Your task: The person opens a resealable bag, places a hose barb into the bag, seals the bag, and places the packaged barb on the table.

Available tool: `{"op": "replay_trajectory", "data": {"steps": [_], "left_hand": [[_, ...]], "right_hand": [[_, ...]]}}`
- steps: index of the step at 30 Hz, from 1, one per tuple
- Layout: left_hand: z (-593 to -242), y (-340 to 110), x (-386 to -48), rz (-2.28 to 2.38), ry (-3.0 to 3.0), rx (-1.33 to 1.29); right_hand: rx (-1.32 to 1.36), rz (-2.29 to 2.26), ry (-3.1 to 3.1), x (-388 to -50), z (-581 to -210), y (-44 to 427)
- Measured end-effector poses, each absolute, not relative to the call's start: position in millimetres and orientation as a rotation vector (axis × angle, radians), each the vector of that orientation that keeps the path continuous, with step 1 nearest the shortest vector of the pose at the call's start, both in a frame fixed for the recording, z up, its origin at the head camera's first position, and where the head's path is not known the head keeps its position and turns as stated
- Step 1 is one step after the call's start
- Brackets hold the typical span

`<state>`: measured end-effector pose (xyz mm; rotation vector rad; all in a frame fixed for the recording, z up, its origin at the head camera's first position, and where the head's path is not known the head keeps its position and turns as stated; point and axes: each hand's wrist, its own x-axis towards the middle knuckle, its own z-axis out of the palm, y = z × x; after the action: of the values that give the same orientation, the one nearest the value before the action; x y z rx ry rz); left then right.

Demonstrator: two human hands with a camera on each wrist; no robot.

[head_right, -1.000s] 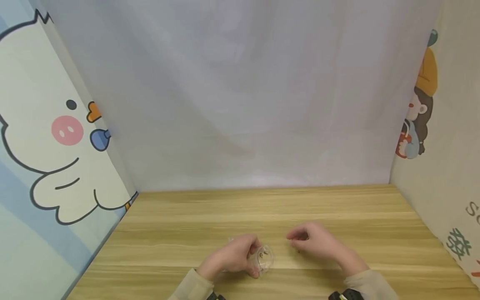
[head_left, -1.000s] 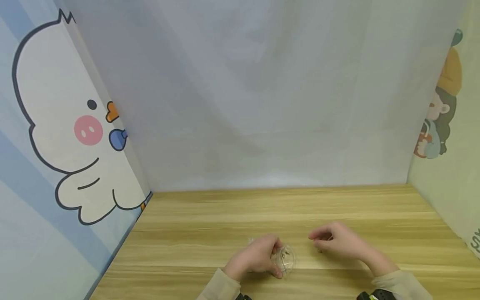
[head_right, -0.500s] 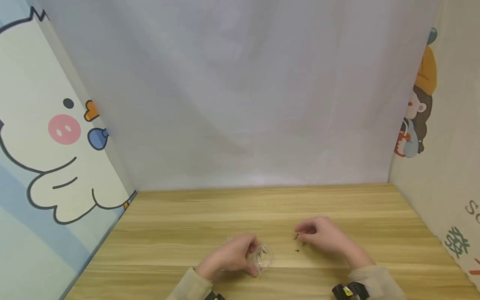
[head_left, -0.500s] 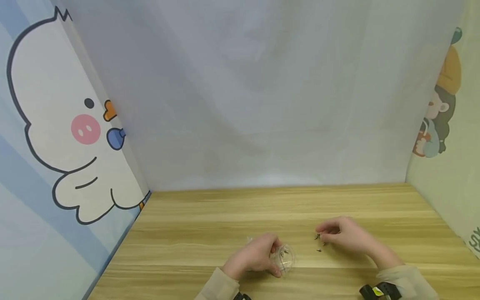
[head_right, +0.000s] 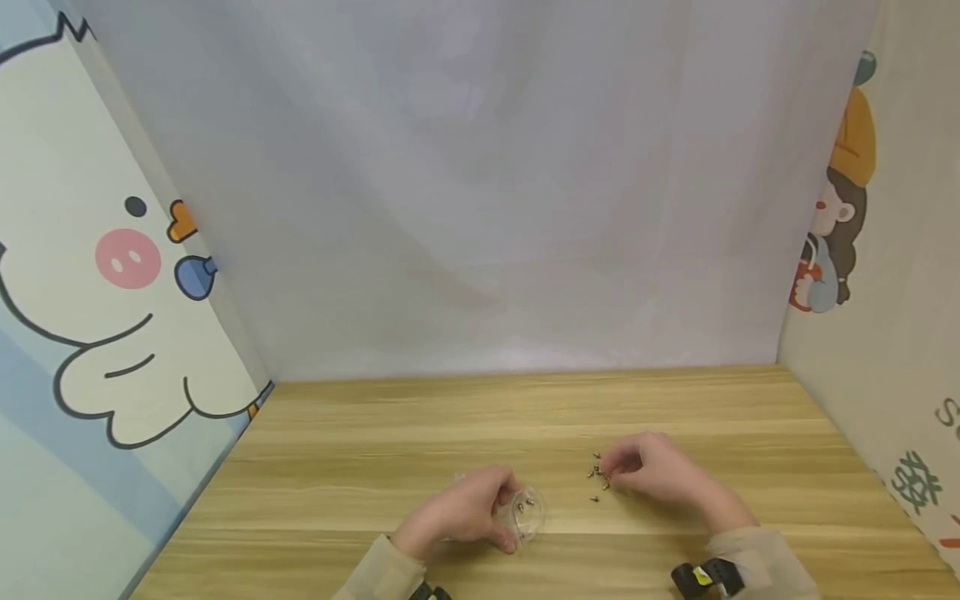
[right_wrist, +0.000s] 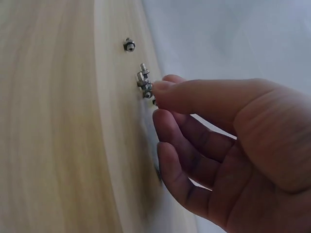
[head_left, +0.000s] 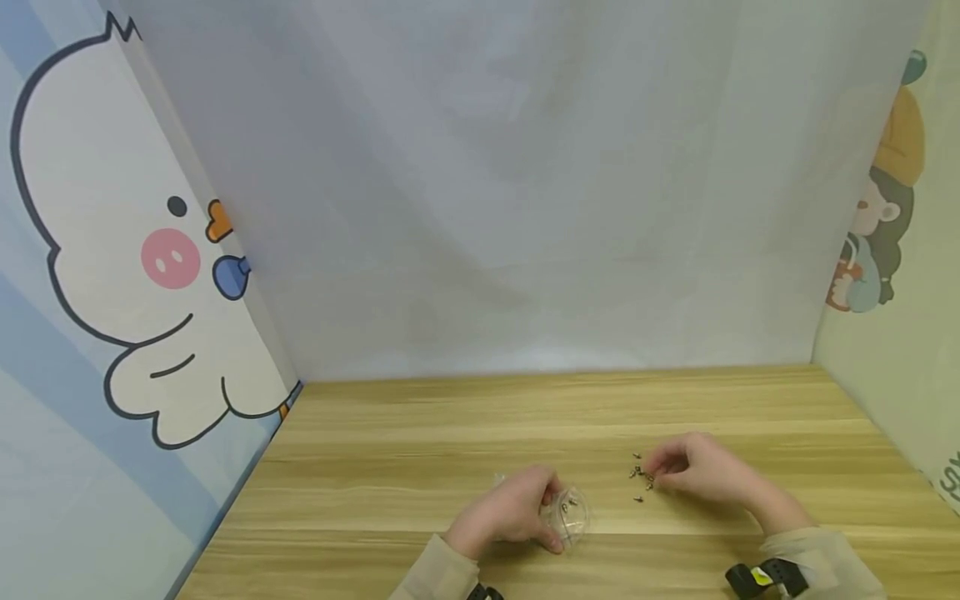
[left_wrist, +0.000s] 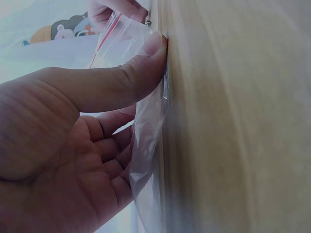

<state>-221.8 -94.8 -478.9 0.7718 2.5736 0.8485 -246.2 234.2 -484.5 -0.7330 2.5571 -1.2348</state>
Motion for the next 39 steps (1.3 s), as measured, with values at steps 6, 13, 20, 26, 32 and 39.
{"op": "replay_trajectory", "data": {"steps": [6,13,20,26,32,39], "left_hand": [[-479.3,-94.5,-222.3,0.852,2.57,0.77],[-481.2,-94.3,-223.2,0.854,2.582,0.778],[-482.6,-94.8,-223.6,0.86,2.577,0.771],[-482.1,-94.8,-223.6,0.858,2.571,0.763],[-481.5,-95.0,-224.1,0.874,2.566,0.756],[-480.7,-95.1,-223.6,0.86,2.567,0.763]], "right_hand": [[-0.759,-1.226,2.502,-247.6,-489.0,236.8],[-0.799,-1.18,2.512,-248.4,-489.7,235.9],[-0.82,-1.163,2.519,-249.0,-490.4,235.2],[-0.844,-1.148,2.535,-249.0,-490.5,235.3],[-0.865,-1.126,2.532,-249.7,-489.6,235.5],[-0.879,-1.089,2.544,-249.3,-489.7,236.7]]}}
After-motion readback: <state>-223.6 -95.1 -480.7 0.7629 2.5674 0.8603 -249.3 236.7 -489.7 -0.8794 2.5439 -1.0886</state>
